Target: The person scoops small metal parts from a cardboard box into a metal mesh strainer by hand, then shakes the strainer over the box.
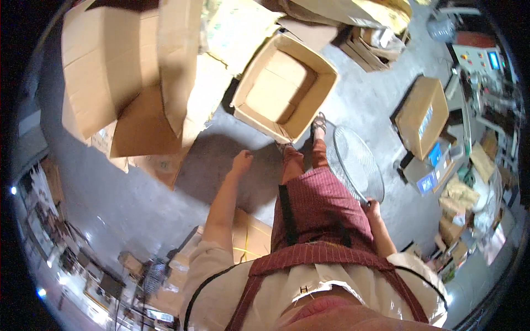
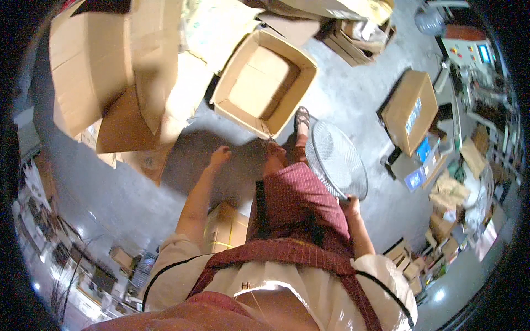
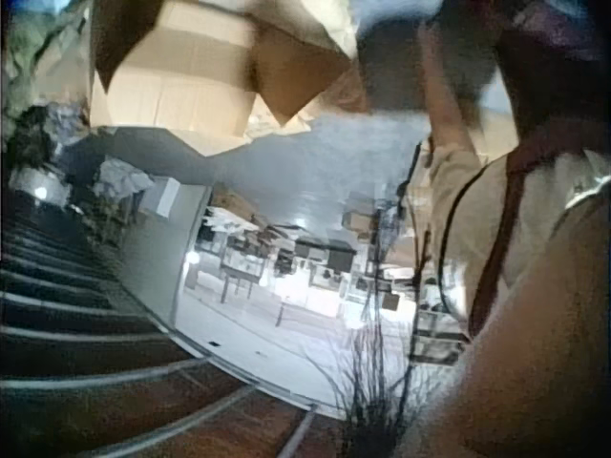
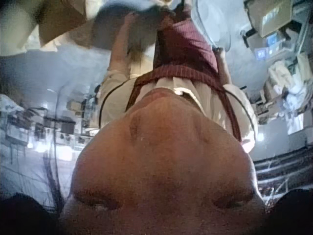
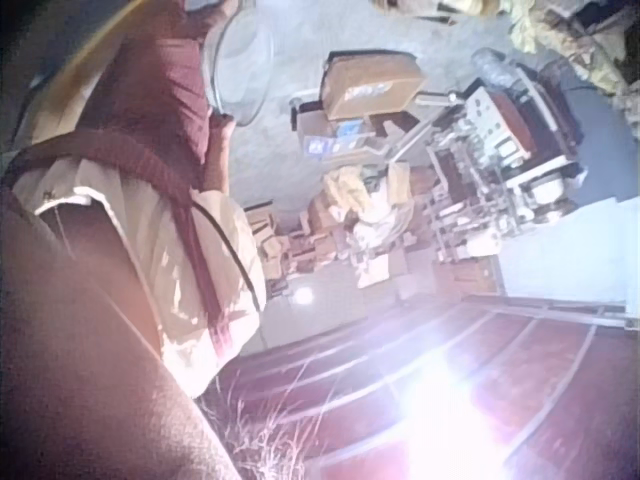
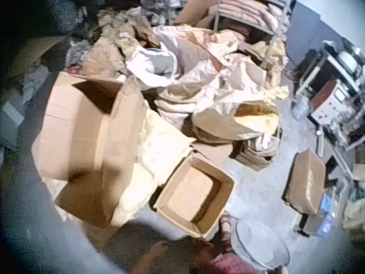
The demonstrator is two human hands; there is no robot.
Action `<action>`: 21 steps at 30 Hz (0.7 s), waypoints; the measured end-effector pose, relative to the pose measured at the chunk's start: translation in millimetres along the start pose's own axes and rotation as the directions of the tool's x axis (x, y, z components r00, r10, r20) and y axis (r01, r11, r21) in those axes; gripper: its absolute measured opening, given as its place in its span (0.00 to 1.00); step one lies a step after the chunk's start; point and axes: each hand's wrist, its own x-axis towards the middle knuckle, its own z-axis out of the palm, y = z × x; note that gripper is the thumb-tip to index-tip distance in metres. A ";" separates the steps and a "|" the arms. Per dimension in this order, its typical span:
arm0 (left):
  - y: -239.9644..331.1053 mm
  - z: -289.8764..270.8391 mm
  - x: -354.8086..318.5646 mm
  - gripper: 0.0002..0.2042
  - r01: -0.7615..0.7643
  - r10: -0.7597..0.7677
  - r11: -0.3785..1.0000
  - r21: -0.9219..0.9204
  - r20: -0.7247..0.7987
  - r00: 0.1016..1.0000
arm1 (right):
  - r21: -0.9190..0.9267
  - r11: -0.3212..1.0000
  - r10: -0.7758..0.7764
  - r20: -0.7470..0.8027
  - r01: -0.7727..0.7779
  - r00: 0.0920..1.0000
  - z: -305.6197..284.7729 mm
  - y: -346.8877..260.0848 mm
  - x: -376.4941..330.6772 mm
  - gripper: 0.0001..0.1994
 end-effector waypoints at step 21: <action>45.9 -17.4 -25.6 0.18 0.219 -0.221 0.974 0.062 0.027 0.975 | -0.400 0.890 -0.201 0.082 0.217 0.976 -28.9 -17.2 21.9 0.07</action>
